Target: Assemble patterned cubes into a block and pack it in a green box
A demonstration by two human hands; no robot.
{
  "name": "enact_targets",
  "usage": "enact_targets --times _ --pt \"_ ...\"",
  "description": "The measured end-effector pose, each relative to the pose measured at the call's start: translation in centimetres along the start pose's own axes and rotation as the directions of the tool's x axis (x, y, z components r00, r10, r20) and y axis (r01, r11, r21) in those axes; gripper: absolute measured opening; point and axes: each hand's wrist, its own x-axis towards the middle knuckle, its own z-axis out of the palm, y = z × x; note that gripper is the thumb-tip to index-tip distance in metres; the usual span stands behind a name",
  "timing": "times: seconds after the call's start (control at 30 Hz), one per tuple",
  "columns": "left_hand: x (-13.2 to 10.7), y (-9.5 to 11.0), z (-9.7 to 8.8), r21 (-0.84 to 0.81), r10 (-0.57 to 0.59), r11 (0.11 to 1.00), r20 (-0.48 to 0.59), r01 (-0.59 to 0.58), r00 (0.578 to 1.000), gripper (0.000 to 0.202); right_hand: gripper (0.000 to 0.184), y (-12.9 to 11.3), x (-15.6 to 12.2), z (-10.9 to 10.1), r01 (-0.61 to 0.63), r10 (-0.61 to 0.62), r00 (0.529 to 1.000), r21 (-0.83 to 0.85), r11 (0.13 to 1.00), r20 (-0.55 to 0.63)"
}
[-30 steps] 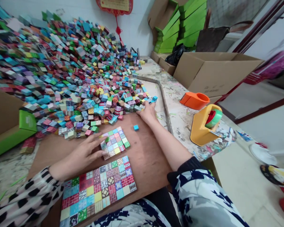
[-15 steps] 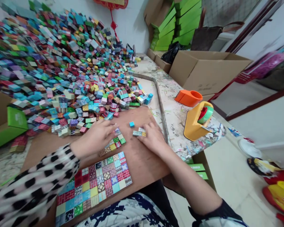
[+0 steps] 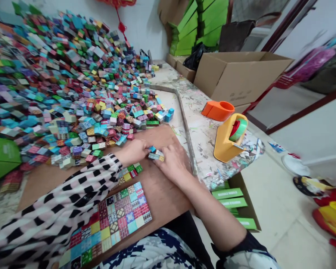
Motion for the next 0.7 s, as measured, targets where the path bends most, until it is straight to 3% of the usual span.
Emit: enact_targets --times 0.2,0.33,0.53,0.6,0.7 --pt "-0.5 0.9 -0.3 0.037 -0.048 0.998 0.068 0.046 0.997 0.023 0.037 0.1 0.2 0.5 -0.026 0.026 1.0 0.051 0.998 0.002" --pt "-0.8 0.9 -0.4 0.017 -0.039 0.999 0.06 0.038 0.997 0.022 0.055 0.3 0.0 0.1 0.001 -0.001 1.0 0.063 0.998 0.01" --pt "-1.4 1.0 -0.8 0.004 0.134 0.991 0.052 -0.134 0.99 0.034 0.07 1.4 -0.3 -1.0 0.041 -0.055 0.995 0.156 0.987 0.087" --pt "-1.4 1.2 -0.7 0.042 0.139 0.989 0.058 -0.142 0.989 0.038 0.066 1.5 -0.1 -0.8 0.039 -0.053 0.996 0.17 0.985 0.078" --pt "-1.1 1.4 -0.3 0.093 0.13 0.986 0.054 -0.135 0.99 0.033 0.046 0.8 0.1 0.0 0.064 -0.071 0.997 0.147 0.987 0.042"
